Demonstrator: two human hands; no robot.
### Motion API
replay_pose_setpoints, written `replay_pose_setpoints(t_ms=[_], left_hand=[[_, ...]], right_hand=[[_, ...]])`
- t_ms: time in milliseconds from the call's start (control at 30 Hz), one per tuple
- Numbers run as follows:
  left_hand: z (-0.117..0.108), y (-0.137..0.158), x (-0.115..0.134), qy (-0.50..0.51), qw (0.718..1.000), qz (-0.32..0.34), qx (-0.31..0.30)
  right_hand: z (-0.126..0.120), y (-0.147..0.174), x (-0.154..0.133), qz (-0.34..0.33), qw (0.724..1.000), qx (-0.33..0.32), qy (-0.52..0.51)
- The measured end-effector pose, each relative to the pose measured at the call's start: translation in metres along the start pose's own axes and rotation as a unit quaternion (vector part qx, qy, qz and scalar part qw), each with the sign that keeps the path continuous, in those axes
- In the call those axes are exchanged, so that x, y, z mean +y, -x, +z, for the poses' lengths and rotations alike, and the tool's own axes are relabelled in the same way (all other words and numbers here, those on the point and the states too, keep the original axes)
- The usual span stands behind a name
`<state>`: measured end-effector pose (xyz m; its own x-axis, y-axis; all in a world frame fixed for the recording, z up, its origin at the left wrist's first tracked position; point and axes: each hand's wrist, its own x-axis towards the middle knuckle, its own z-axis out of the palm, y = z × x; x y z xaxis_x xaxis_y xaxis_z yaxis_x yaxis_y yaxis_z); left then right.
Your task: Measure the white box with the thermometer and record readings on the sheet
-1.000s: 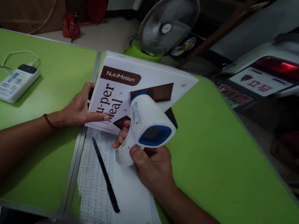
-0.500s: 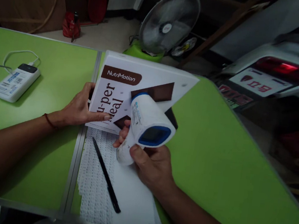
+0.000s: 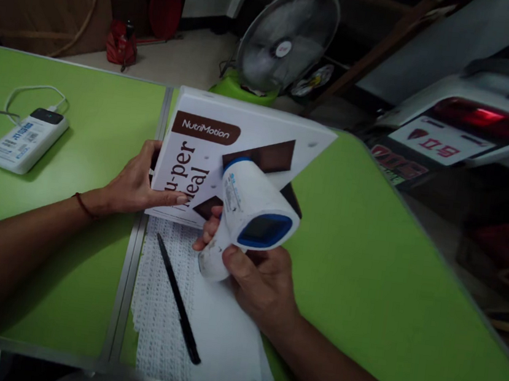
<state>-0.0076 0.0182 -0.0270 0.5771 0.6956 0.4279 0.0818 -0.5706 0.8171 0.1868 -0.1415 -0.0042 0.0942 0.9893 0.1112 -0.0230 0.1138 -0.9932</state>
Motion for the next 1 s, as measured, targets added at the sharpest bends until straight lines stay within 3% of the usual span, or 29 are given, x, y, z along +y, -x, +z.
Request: replay_pose_setpoints(t_ms=[467,667,833,1000], left_hand=[[0.002,-0.002,-0.004,0.023,1.000,0.000,0.009],[0.000,0.000,0.008,0.008,1.000,-0.022,0.013],[0.000,-0.002,0.011,-0.002,0.998,0.005,0.068],[-0.012,-0.009,-0.008,0.005,0.992,0.022,0.121]], right_hand=[[0.000,0.001,0.007,-0.001,1.000,-0.002,-0.027],[0.000,-0.001,0.006,-0.013,1.000,0.000,-0.021],[-0.005,-0.008,0.004,-0.035,0.999,0.013,0.040],[-0.017,-0.025,0.009,-0.015,0.988,0.040,0.145]])
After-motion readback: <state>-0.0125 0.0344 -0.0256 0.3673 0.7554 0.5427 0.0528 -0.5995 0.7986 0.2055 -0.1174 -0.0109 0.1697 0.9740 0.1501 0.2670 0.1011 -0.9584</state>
